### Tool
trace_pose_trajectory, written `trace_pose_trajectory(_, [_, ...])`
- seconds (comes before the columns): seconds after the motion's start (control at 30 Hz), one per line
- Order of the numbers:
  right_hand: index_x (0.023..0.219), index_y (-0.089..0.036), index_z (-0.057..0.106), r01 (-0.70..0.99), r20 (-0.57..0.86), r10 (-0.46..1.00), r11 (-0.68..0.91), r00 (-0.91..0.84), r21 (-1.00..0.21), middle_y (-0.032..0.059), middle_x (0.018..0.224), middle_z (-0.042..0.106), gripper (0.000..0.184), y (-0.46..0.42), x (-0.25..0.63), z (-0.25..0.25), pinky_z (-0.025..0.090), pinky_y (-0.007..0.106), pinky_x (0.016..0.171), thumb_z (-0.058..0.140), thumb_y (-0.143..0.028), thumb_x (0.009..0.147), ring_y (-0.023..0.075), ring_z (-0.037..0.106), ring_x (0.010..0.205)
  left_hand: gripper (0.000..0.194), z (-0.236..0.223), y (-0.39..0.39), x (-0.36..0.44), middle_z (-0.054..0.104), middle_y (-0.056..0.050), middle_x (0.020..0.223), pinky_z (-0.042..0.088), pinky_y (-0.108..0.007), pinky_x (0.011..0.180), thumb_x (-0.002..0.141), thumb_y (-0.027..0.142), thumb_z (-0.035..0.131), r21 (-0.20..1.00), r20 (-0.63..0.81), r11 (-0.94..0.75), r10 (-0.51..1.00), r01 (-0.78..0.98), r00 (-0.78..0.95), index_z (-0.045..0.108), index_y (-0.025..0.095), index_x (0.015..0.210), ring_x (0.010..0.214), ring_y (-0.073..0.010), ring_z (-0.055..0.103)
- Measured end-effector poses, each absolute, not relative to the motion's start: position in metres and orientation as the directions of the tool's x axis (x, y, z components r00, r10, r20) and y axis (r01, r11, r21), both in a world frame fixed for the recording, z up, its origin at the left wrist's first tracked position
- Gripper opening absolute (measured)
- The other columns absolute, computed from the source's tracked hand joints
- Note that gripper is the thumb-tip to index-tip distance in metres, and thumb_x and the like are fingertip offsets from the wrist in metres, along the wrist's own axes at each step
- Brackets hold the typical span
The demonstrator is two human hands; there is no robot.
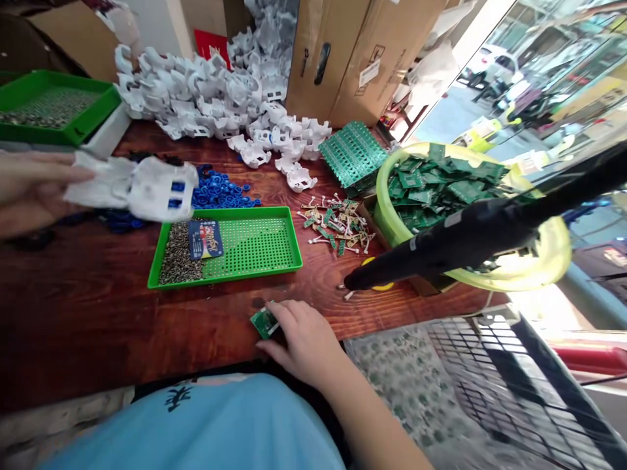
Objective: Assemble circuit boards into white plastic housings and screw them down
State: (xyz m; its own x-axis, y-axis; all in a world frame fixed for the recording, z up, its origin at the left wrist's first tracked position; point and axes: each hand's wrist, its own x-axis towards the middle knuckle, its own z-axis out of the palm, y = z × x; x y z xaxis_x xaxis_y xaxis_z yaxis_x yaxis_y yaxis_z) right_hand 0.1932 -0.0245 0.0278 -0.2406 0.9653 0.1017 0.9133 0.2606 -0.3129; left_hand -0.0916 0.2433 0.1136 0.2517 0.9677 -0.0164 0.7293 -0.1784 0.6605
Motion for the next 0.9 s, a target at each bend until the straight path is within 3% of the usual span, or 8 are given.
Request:
trace_pose_trajectory(0.03, [0.123,-0.015,0.048,0.897,0.075,0.97,0.242,-0.231,-0.371,0.0102,0.11,0.061,0.046,-0.026,0.196,0.03,0.053,0.034,0.084,0.063,-0.033,0.083,0.0203,0.059,0.098,0.041,0.11,0.222,-0.098,0.071,-0.003,0.089,0.048,-0.024,0.07,0.086,0.018,0.043,0.833,-0.171,0.02,0.959,0.553,0.224,0.053,0.003,0.124,0.085,-0.016,0.067])
trace_pose_trajectory(0.1, [0.118,-0.018,0.051,0.863,0.031,0.97,0.228,-0.239,-0.451,0.0086,0.112,0.06,0.034,-0.027,0.2,0.033,0.052,0.032,0.087,0.059,-0.023,0.085,0.0178,0.058,0.1,0.048,0.101,0.179,-0.106,0.074,-0.003,0.086,0.053,-0.022,0.058,0.068,0.023,0.065,0.904,-0.398,0.35,0.899,0.247,0.183,0.062,0.014,0.115,0.073,-0.0188,0.069])
trace_pose_trajectory(0.27, [0.102,-0.019,0.061,0.879,0.037,0.963,0.258,-0.266,-0.4,0.0084,0.102,0.062,0.017,-0.023,0.201,0.03,0.054,0.036,0.081,0.048,-0.018,0.091,0.0187,0.06,0.092,0.032,0.079,0.096,-0.104,0.075,-0.003,0.086,0.06,-0.023,0.059,0.057,0.023,0.079,0.738,-0.657,0.675,0.726,-0.025,0.202,0.072,0.024,0.087,0.067,-0.0186,0.069])
trace_pose_trajectory(0.4, [0.097,-0.019,0.063,0.883,0.054,0.962,0.268,-0.268,-0.385,0.0081,0.097,0.062,0.014,-0.021,0.203,0.025,0.055,0.035,0.077,0.05,-0.019,0.091,0.0185,0.061,0.087,0.045,0.07,0.063,-0.106,0.074,0.0,0.101,0.061,-0.025,0.073,0.052,0.012,0.074,0.633,-0.725,0.754,0.656,-0.173,0.21,0.073,0.031,0.093,0.096,-0.0264,0.068])
trace_pose_trajectory(0.53, [0.092,-0.019,0.062,0.88,0.081,0.965,0.26,-0.249,-0.398,0.0069,0.093,0.061,0.011,-0.022,0.208,0.024,0.054,0.034,0.076,0.051,-0.019,0.09,0.0181,0.06,0.086,0.05,0.064,0.048,-0.115,0.074,0.003,0.105,0.06,-0.027,0.08,0.046,0.01,0.07,0.548,-0.74,0.783,0.618,-0.296,0.265,0.075,0.032,0.091,0.109,-0.0313,0.063])
trace_pose_trajectory(0.63, [0.094,-0.02,0.059,0.851,0.187,0.966,0.247,-0.179,-0.464,0.006,0.092,0.06,0.009,-0.024,0.199,0.03,0.053,0.033,0.078,0.052,-0.017,0.089,0.0171,0.059,0.089,0.045,0.056,0.041,-0.112,0.075,0.003,0.104,0.059,-0.023,0.079,0.048,0.012,0.071,0.543,-0.725,0.768,0.633,-0.34,0.273,0.076,0.031,0.089,0.109,-0.0284,0.063])
trace_pose_trajectory(0.77, [0.096,-0.022,0.056,0.687,0.428,0.903,0.324,-0.021,-0.65,0.0032,0.087,0.058,0.014,-0.02,0.169,0.053,0.051,0.029,0.073,0.056,-0.012,0.086,0.0148,0.058,0.083,0.045,0.046,0.038,-0.096,0.074,0.001,0.106,0.055,-0.017,0.08,0.062,0.016,0.074,0.646,-0.517,0.678,0.726,-0.35,0.452,0.072,0.032,0.104,0.101,-0.0203,0.067])
trace_pose_trajectory(0.9, [0.098,-0.022,0.056,0.649,0.515,0.85,0.454,-0.111,-0.61,0.0031,0.088,0.061,0.017,-0.007,0.14,0.076,0.051,0.029,0.073,0.058,-0.011,0.085,0.0147,0.058,0.085,0.051,0.038,0.037,-0.077,0.071,0.0,0.114,0.051,-0.02,0.089,0.065,0.016,0.078,0.71,-0.366,0.612,0.744,-0.349,0.559,0.066,0.031,0.113,0.106,-0.0193,0.064])
